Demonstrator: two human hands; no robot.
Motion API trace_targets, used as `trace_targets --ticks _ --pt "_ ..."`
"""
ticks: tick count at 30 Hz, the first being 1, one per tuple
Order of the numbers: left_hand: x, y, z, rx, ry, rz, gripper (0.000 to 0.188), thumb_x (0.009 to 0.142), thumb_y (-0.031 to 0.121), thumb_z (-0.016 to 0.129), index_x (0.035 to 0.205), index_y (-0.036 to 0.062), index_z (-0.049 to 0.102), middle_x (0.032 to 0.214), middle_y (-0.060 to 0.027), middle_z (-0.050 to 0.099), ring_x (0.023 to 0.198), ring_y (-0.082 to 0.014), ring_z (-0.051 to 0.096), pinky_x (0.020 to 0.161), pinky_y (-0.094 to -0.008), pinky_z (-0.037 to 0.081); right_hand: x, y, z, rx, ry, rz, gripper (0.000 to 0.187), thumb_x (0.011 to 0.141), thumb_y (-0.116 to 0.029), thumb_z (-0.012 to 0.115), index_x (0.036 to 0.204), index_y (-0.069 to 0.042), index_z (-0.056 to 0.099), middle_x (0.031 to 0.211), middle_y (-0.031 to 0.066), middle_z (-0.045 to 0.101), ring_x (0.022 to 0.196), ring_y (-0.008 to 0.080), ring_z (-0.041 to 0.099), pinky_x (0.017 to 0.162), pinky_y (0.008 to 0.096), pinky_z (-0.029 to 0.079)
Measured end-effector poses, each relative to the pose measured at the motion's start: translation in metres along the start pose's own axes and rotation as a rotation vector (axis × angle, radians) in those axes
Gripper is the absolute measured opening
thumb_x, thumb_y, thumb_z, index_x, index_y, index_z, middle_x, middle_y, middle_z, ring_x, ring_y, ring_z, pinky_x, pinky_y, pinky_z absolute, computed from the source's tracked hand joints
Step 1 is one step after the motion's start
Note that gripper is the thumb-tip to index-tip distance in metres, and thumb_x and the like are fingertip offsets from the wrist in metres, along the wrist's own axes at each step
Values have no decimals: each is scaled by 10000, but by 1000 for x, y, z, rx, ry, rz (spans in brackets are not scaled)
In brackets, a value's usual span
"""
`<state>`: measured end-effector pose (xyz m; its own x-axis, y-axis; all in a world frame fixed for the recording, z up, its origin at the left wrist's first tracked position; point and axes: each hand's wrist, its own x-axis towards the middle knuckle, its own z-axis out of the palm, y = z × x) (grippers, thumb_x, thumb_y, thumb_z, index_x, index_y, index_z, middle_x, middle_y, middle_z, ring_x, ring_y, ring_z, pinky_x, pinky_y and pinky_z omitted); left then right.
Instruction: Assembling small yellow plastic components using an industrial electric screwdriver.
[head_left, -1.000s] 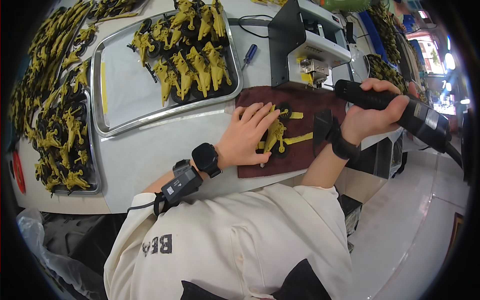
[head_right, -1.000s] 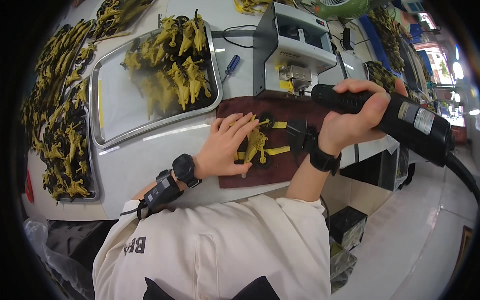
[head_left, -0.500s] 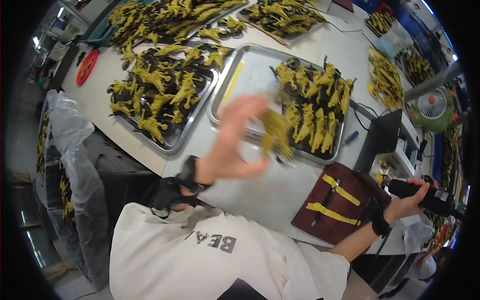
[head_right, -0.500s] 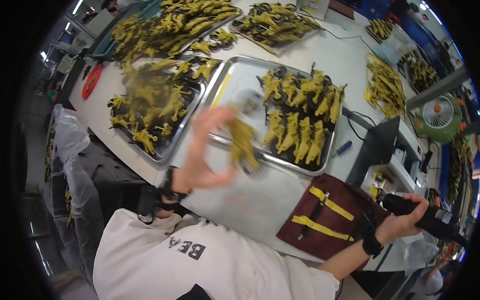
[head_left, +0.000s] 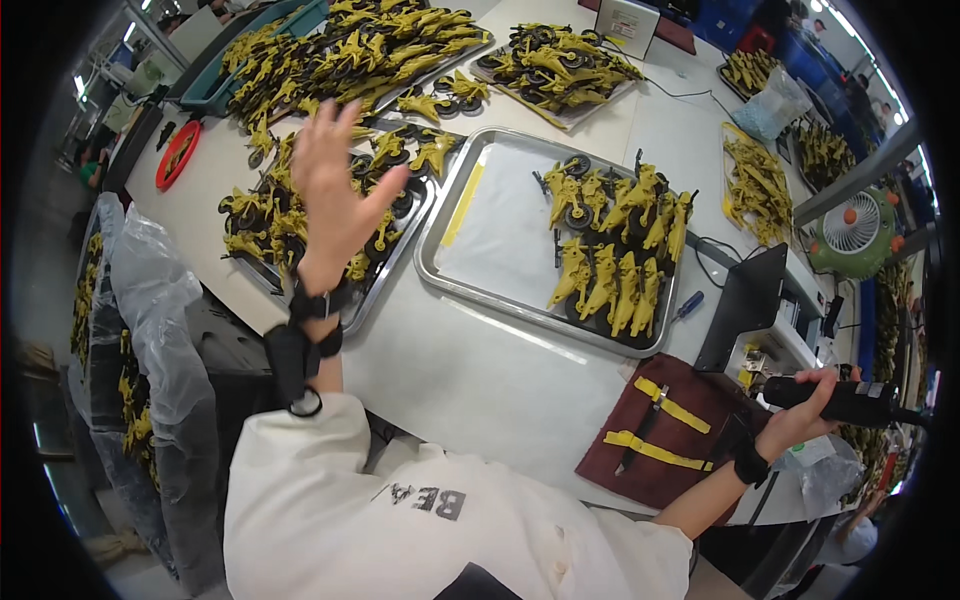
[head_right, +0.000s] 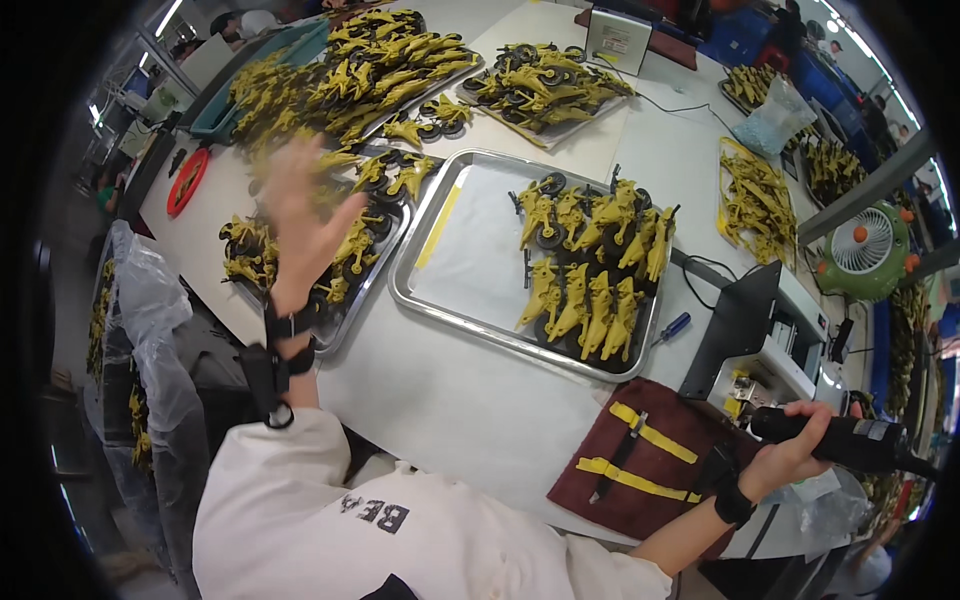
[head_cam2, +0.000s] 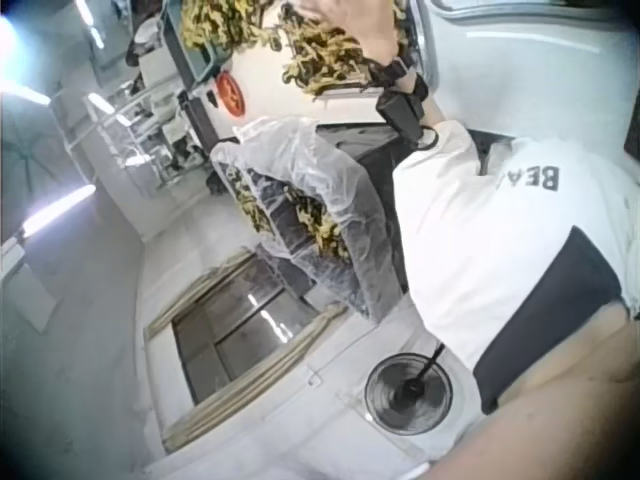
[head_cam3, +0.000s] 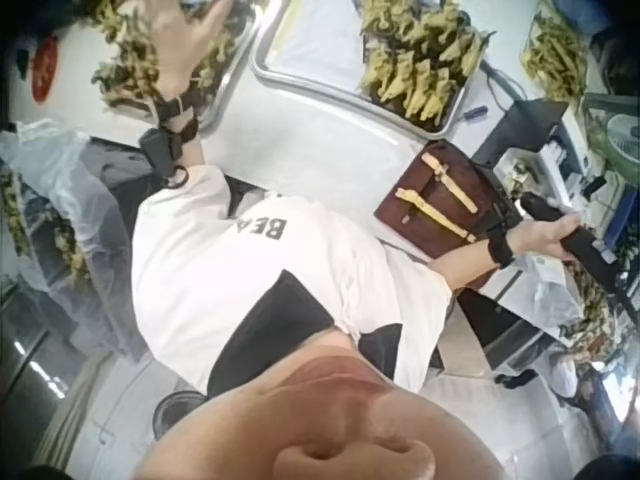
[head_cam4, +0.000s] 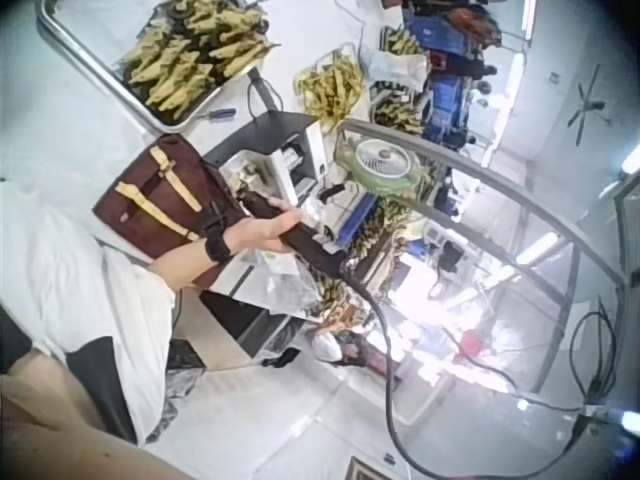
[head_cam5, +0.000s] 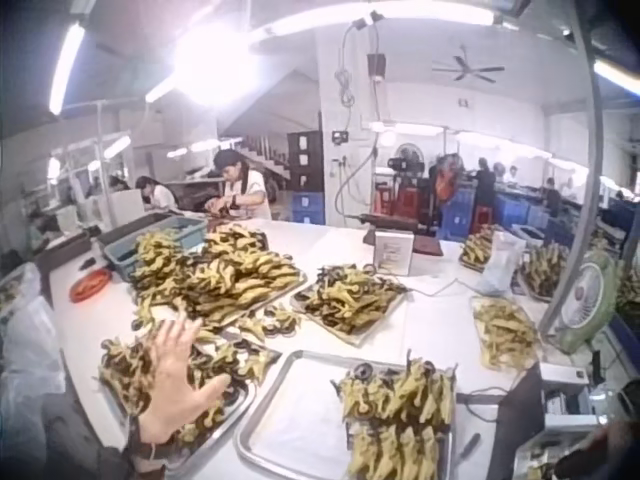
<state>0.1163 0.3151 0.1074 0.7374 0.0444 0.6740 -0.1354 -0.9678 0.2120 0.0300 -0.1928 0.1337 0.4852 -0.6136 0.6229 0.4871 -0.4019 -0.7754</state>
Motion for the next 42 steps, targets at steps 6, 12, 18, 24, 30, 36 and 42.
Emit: trace_targets --ticks 6,12,18,24,30,36,42 --pt "55 -27 141 200 -820 -305 1045 536 690 674 1376 172 332 1409 -294 217 1287 -517 183 990 -629 214 1 -6 -8 -30 86 47 426 875 -124 540 1240 26 380 634 38 479 545 120 472 554 253 416" --pt "45 -68 135 146 -744 -324 610 603 450 667 1130 155 577 1177 -197 463 1088 -443 459 893 -548 387 0 -10 -1 -8 99 40 433 876 -131 528 1237 43 365 613 40 461 525 109 448 550 252 402" --pt "45 -61 98 -1 -208 -310 462 597 360 670 1006 146 649 1099 -145 539 981 -318 562 844 -406 460 3 -9 2 55 101 65 352 860 -115 566 1170 2 448 615 23 471 528 101 462 552 240 405" --pt "14 -75 -15 17 307 -402 424 660 262 655 1037 73 610 1146 -163 526 1027 -319 538 894 -400 431 1 -5 -4 25 123 26 381 856 -117 566 1186 15 430 617 38 475 529 117 466 557 251 414" --pt "-78 -129 -15 206 7 -708 471 688 307 647 1113 116 580 1226 -100 518 1127 -300 479 938 -438 372 3 2 -6 53 157 59 377 851 -96 572 1188 34 462 631 44 480 544 135 471 581 261 419" --pt "-85 -100 -14 229 168 -579 558 731 270 652 1244 127 486 1339 -161 409 1286 -341 298 1031 -507 209 5 4 -8 -26 163 27 365 857 -122 569 1176 30 480 632 41 487 566 130 469 605 282 419" --pt "-127 -82 -20 413 316 -851 696 817 436 567 1372 115 296 1426 -220 222 1317 -450 142 993 -637 137 3 2 -6 -26 185 39 353 866 -135 575 1164 27 475 663 43 490 586 137 474 579 285 426"
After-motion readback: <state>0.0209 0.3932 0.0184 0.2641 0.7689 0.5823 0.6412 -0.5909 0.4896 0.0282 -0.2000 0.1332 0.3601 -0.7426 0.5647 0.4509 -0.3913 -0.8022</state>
